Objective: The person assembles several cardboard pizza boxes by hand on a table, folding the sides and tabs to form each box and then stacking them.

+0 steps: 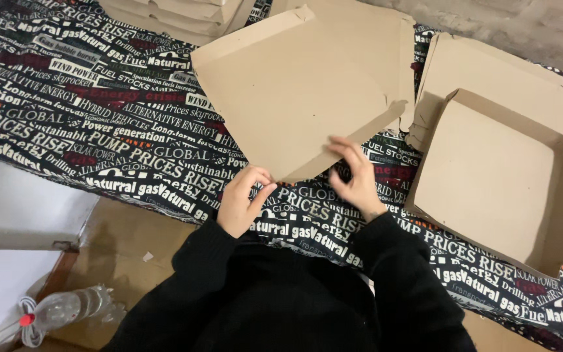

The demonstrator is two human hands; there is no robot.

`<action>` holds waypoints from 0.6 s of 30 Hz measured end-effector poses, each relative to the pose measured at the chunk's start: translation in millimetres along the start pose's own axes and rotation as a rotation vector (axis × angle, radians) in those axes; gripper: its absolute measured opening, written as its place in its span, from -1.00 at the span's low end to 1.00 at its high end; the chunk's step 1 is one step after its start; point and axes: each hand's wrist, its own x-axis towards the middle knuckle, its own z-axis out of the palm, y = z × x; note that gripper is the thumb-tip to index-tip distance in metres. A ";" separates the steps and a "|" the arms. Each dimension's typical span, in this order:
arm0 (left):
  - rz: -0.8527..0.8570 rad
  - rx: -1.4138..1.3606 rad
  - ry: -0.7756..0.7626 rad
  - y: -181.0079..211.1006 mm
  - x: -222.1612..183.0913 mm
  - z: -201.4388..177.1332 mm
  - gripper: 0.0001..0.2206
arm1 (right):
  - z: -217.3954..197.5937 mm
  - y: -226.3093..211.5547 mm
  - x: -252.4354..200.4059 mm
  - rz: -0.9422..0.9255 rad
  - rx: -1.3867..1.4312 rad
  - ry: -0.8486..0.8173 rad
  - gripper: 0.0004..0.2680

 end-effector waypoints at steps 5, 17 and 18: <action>0.091 -0.007 0.003 -9.1 -5.1 2.2 -0.89 | -11.0 10.1 0.8 0.133 -0.191 0.082 -0.86; 0.058 0.605 -0.108 -13.6 7.6 -12.8 -0.88 | -3.1 16.9 -18.4 -0.091 -0.551 0.171 -0.85; 0.055 0.604 -0.107 -12.7 11.3 -12.7 -0.88 | -0.6 15.1 -18.6 -0.091 -0.550 0.168 -0.85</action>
